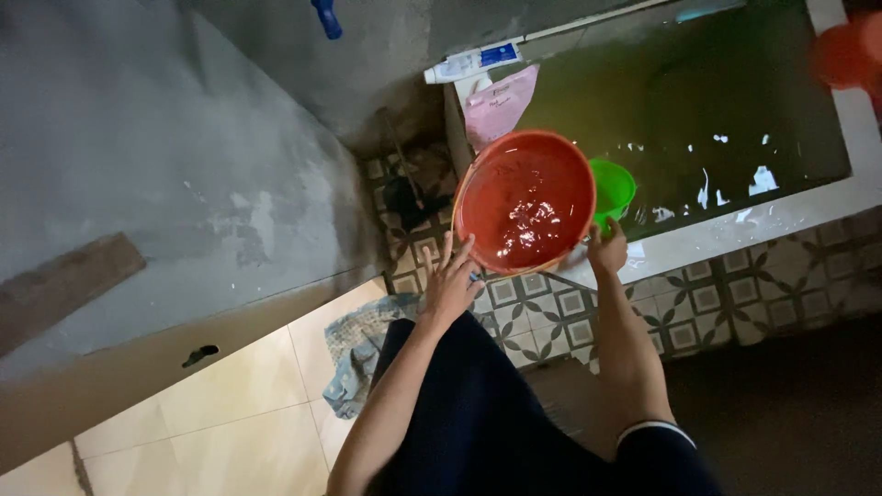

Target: Fill a bucket with water and then wash/rinse the bucket.

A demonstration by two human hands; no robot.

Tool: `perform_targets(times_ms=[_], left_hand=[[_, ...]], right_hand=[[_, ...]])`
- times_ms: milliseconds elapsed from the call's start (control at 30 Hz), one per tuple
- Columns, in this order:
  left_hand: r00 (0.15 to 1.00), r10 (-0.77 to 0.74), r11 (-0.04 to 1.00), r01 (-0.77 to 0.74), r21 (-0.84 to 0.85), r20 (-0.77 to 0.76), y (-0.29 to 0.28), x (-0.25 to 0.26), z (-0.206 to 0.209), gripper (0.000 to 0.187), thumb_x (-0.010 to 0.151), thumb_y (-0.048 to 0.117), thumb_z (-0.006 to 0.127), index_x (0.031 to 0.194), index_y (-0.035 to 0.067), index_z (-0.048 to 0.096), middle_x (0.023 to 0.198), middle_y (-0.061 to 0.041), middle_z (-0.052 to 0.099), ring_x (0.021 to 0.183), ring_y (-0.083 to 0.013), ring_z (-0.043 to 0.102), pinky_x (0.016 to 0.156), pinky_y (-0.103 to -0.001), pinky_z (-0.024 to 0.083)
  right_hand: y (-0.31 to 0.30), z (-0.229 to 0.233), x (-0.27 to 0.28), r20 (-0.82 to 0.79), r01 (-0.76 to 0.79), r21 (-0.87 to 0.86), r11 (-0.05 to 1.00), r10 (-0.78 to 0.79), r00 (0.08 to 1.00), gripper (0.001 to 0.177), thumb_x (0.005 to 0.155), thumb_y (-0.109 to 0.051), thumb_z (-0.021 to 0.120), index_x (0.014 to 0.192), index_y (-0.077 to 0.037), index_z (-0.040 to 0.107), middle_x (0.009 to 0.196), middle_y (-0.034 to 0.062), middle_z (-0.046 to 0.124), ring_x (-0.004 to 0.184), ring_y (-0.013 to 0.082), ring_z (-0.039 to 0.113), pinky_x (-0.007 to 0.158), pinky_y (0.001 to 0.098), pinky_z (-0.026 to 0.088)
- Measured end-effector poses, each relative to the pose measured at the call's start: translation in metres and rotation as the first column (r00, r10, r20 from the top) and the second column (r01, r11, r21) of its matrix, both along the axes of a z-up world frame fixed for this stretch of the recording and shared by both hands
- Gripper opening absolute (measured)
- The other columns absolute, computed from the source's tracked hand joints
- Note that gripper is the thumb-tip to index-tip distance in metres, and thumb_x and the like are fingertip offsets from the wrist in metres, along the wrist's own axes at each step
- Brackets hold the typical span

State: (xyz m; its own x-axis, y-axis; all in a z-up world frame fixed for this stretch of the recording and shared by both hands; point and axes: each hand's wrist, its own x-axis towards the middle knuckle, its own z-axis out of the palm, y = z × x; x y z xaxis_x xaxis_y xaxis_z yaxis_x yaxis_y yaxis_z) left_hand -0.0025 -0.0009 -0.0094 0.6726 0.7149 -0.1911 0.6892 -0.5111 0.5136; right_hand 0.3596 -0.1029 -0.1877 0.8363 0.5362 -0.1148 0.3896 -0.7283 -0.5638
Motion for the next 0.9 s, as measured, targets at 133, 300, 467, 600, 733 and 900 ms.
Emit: perform_targets(times_ms=[133,300,467,600,733,900], left_hand=[[0.999,0.001,0.999,-0.003,0.051,0.039,-0.001,-0.001,-0.013,0.029,0.084,0.033,0.083,0.096,0.011,0.069,0.166,-0.002,0.032,0.158,-0.0332,0.007,0.122,-0.073,0.005],[0.994,0.003,0.989,-0.020,0.149,0.109,-0.003,-0.002,-0.015,0.039,0.078,0.032,0.085,0.108,0.012,0.072,0.165,-0.002,0.031,0.156,-0.0330,0.009,0.118,-0.074,0.007],[0.999,0.007,0.999,-0.009,0.051,0.040,-0.001,-0.001,-0.007,0.026,0.084,0.032,0.083,0.095,0.012,0.071,0.167,-0.001,0.031,0.158,-0.0337,0.009,0.121,-0.074,0.005],[0.999,0.011,1.000,-0.011,0.004,0.046,-0.001,-0.001,-0.008,0.025,0.086,0.033,0.082,0.094,0.011,0.071,0.167,-0.002,0.030,0.158,-0.0344,0.008,0.122,-0.074,0.004],[0.997,0.018,0.999,-0.021,0.041,0.074,-0.001,0.001,-0.002,0.027,0.083,0.033,0.083,0.096,0.011,0.071,0.166,-0.002,0.031,0.157,-0.0349,0.008,0.121,-0.074,0.004],[0.999,0.016,1.000,-0.017,0.016,0.029,0.000,0.002,-0.007,0.026,0.084,0.034,0.083,0.091,0.012,0.070,0.166,-0.002,0.030,0.157,-0.0353,0.008,0.121,-0.073,0.004]], right_hand=[[0.010,0.071,-0.018,-0.292,0.207,0.040,0.977,-0.187,0.938,0.061,0.096,-0.043,0.068,0.147,-0.009,0.060,0.105,0.0248,0.077,0.090,0.0347,0.075,0.086,0.0410,0.055],[0.007,0.105,-0.011,-0.046,-0.037,0.624,0.781,0.083,0.995,0.045,0.107,-0.017,0.067,0.144,0.008,0.057,0.131,0.0185,0.070,0.115,0.0226,0.069,0.098,0.0342,0.055],[0.012,0.161,-0.014,-0.017,-0.057,0.633,0.772,0.087,0.996,0.042,0.108,-0.010,0.065,0.145,0.006,0.056,0.128,0.0161,0.071,0.111,0.0197,0.067,0.096,0.0328,0.054],[0.008,0.190,-0.021,0.164,-0.187,0.572,0.798,0.112,0.980,0.041,0.109,-0.013,0.068,0.147,0.000,0.058,0.128,0.0162,0.073,0.106,0.0192,0.069,0.090,0.0346,0.056],[-0.007,0.194,-0.016,0.292,-0.184,0.296,0.937,0.095,0.952,0.043,0.106,-0.018,0.073,0.147,-0.009,0.064,0.106,0.0141,0.077,0.082,0.0255,0.065,0.083,0.0393,0.048],[-0.024,0.182,-0.012,0.554,-0.423,0.067,0.904,0.319,0.769,0.047,0.110,-0.019,0.069,0.154,-0.011,0.056,0.106,0.0058,0.079,0.084,0.0173,0.068,0.104,0.0410,0.035]])
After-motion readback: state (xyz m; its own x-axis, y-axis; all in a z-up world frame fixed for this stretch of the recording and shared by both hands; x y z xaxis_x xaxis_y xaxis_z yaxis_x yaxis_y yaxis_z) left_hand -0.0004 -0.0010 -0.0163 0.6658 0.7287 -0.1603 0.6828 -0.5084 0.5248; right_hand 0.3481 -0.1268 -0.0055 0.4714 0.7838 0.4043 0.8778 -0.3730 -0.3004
